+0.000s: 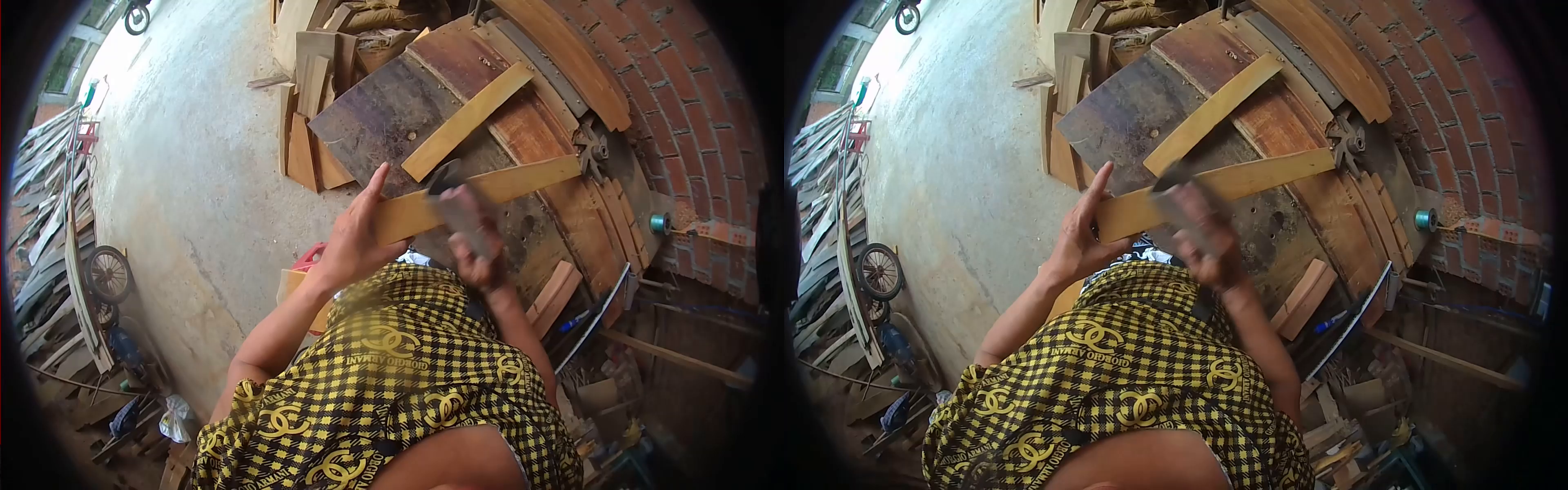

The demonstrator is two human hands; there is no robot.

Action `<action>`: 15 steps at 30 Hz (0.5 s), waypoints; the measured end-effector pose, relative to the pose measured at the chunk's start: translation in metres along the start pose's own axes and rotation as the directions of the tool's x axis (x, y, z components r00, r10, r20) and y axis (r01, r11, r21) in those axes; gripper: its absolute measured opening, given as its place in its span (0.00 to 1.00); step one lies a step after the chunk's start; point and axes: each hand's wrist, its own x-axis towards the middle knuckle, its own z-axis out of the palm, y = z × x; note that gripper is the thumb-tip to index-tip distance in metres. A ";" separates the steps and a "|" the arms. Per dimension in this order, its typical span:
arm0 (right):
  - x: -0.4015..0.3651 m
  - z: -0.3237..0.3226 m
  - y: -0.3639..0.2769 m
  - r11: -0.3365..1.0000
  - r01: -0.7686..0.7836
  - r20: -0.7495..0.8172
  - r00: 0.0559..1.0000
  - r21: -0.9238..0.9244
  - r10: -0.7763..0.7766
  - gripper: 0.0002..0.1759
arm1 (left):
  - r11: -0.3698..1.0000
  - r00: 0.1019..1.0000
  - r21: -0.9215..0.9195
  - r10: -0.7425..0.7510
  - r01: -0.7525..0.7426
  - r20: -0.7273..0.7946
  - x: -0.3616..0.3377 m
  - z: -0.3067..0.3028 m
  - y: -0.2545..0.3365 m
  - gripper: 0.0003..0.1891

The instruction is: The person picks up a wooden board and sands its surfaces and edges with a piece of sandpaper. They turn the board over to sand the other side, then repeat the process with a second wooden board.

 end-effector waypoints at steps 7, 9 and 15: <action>0.016 -0.009 -0.023 0.970 -0.114 -0.237 0.970 -0.214 0.061 0.15 | 0.996 0.996 -0.065 0.060 -0.064 -0.070 0.008 -0.002 0.019 0.54; 0.027 -0.008 -0.058 0.993 0.109 0.127 0.987 -0.042 -0.103 0.16 | 0.995 0.997 -0.084 0.057 -0.061 -0.055 0.009 -0.004 0.028 0.53; -0.008 -0.054 0.063 0.867 -0.497 -0.326 0.815 0.030 0.479 0.17 | 0.990 0.991 -0.084 0.108 -0.115 -0.083 0.007 -0.003 0.027 0.52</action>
